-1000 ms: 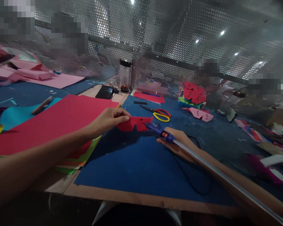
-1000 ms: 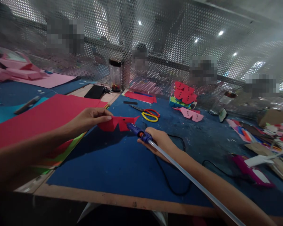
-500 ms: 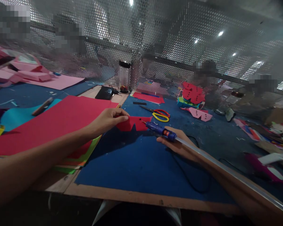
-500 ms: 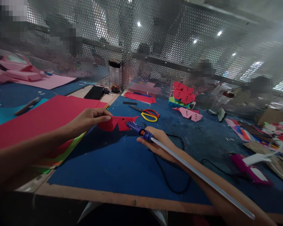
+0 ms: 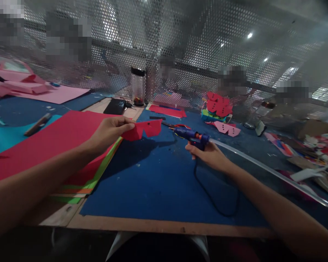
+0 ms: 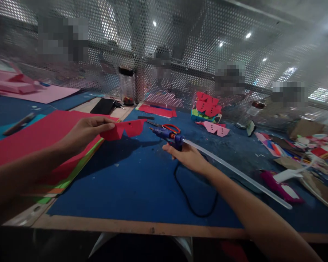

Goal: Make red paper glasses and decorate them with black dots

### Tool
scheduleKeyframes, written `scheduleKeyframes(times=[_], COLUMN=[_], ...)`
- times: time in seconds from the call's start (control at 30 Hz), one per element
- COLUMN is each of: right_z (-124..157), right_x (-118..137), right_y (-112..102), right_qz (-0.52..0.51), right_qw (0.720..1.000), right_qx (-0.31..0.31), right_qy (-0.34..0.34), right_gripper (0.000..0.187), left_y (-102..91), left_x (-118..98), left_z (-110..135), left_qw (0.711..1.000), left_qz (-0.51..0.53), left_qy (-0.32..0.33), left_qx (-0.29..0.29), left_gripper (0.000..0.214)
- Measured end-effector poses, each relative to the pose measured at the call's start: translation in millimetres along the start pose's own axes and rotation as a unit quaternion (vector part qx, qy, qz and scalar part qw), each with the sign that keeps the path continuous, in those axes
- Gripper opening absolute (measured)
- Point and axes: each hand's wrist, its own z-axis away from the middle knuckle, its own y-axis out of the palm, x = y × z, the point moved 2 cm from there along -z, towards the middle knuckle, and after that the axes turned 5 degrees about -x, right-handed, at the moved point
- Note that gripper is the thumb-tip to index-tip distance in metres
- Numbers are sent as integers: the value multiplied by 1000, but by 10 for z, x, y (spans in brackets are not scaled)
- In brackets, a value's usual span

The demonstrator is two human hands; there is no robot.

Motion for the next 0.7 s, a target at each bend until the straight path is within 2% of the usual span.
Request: scheduleKeyframes(times=[0.23, 0.47, 0.7], right_z=[-65, -56, -68], right_x=[54, -14, -114], right_y=[-105, -130, -180], right_qz=[-20, 23, 43], right_qw=[998, 989, 980], right_qx=[67, 149, 192], right_qy=[0, 7, 18], right_gripper=[36, 36, 38], left_y=[-93, -101, -83], left_x=[16, 52, 21], left_z=[-48, -64, -46], left_qw=[998, 998, 998], left_qz=[-1, 12, 16], left_qy=[-14, -8, -14], left_qx=[-66, -61, -52], left_gripper=[18, 16, 18])
